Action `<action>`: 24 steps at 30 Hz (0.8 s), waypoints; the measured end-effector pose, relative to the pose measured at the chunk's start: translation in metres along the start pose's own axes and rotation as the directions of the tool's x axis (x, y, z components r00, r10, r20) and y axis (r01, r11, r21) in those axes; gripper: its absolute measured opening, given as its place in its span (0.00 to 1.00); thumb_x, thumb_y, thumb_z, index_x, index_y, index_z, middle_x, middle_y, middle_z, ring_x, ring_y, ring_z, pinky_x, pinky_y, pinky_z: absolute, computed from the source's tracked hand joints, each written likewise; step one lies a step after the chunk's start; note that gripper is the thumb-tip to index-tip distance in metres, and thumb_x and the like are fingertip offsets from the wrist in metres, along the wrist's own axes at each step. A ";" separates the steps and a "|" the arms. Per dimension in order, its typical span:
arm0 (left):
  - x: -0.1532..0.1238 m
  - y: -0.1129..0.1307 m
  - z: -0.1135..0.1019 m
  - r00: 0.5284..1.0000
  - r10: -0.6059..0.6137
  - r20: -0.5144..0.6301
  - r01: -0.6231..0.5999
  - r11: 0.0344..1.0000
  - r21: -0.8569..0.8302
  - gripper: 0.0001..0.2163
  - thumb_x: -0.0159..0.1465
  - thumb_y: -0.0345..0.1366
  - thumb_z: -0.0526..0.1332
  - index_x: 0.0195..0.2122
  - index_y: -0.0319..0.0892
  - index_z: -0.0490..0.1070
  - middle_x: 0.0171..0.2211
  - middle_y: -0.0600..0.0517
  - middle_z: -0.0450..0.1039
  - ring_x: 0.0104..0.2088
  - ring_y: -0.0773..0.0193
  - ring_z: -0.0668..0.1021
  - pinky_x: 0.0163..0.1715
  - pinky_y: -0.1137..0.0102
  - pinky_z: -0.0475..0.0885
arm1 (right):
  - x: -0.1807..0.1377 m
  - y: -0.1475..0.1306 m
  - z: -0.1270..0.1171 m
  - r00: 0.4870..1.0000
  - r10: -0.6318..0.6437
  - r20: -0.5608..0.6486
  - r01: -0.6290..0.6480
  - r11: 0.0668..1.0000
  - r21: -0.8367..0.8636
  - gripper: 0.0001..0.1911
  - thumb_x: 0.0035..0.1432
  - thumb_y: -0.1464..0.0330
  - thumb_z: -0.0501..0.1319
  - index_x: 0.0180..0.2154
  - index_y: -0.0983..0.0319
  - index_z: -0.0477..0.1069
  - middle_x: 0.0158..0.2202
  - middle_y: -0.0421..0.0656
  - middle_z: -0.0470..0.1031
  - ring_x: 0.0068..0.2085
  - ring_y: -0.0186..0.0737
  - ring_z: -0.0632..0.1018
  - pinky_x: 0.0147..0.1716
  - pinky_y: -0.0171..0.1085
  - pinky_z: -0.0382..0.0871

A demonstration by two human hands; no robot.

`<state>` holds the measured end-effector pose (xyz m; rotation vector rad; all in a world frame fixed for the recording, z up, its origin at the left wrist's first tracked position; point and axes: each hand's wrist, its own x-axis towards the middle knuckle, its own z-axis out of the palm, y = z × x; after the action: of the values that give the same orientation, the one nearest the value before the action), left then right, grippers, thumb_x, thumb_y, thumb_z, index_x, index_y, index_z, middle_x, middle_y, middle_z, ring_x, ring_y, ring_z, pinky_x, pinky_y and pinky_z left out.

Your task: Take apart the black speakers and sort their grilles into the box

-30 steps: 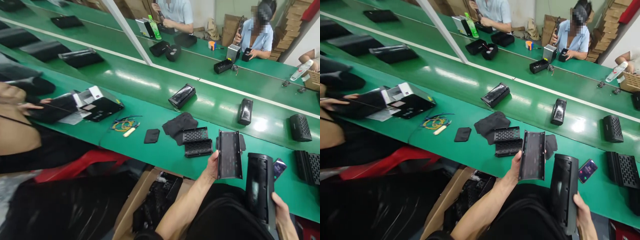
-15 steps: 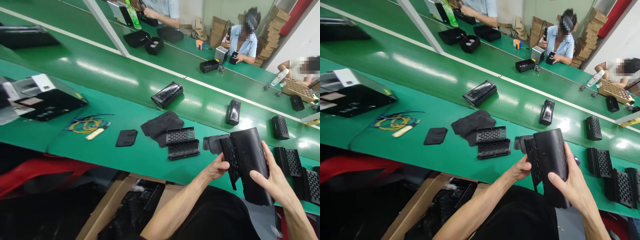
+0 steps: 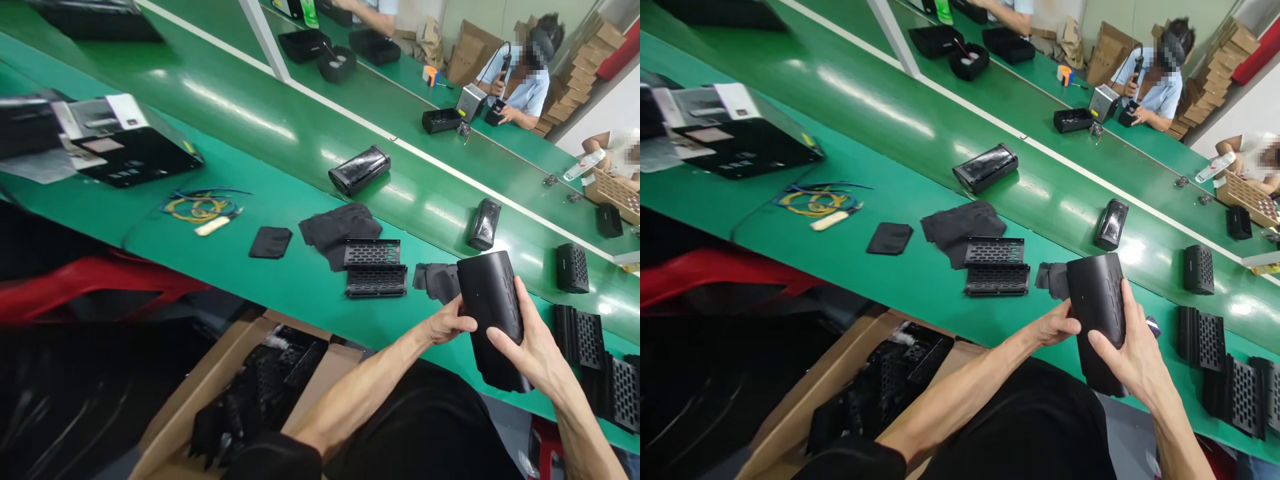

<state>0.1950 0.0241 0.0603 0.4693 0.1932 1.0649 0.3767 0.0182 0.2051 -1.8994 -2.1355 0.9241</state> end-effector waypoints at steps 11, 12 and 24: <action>0.013 0.005 0.018 0.974 -0.006 -0.226 -0.002 0.999 -0.036 0.41 0.48 0.48 0.85 0.62 0.47 0.73 0.58 0.42 0.80 0.57 0.43 0.82 0.51 0.58 0.78 | -0.001 0.012 -0.006 0.989 -0.062 -0.133 0.092 0.969 0.227 0.58 0.60 0.41 0.69 0.80 0.51 0.46 0.79 0.54 0.52 0.75 0.66 0.63 0.72 0.65 0.61; 0.014 0.006 0.021 0.963 0.005 -0.270 -0.014 0.999 -0.030 0.42 0.47 0.49 0.85 0.62 0.48 0.72 0.58 0.42 0.80 0.55 0.44 0.83 0.48 0.59 0.79 | -0.008 0.014 0.003 0.972 -0.064 -0.227 0.119 0.963 0.241 0.59 0.58 0.40 0.71 0.79 0.50 0.46 0.79 0.54 0.51 0.75 0.66 0.62 0.70 0.64 0.64; 0.021 0.078 -0.023 0.904 0.138 -0.404 0.037 0.918 0.395 0.42 0.50 0.54 0.82 0.64 0.49 0.71 0.60 0.44 0.76 0.57 0.45 0.80 0.54 0.53 0.80 | -0.008 0.044 0.060 0.883 0.263 -0.388 0.084 0.725 0.683 0.56 0.43 0.45 0.79 0.67 0.53 0.59 0.58 0.50 0.68 0.51 0.52 0.76 0.51 0.49 0.76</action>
<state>0.1341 0.0799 0.0769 0.6012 0.8025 1.1758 0.3868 -0.0095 0.1367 -1.6083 -1.1808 0.9671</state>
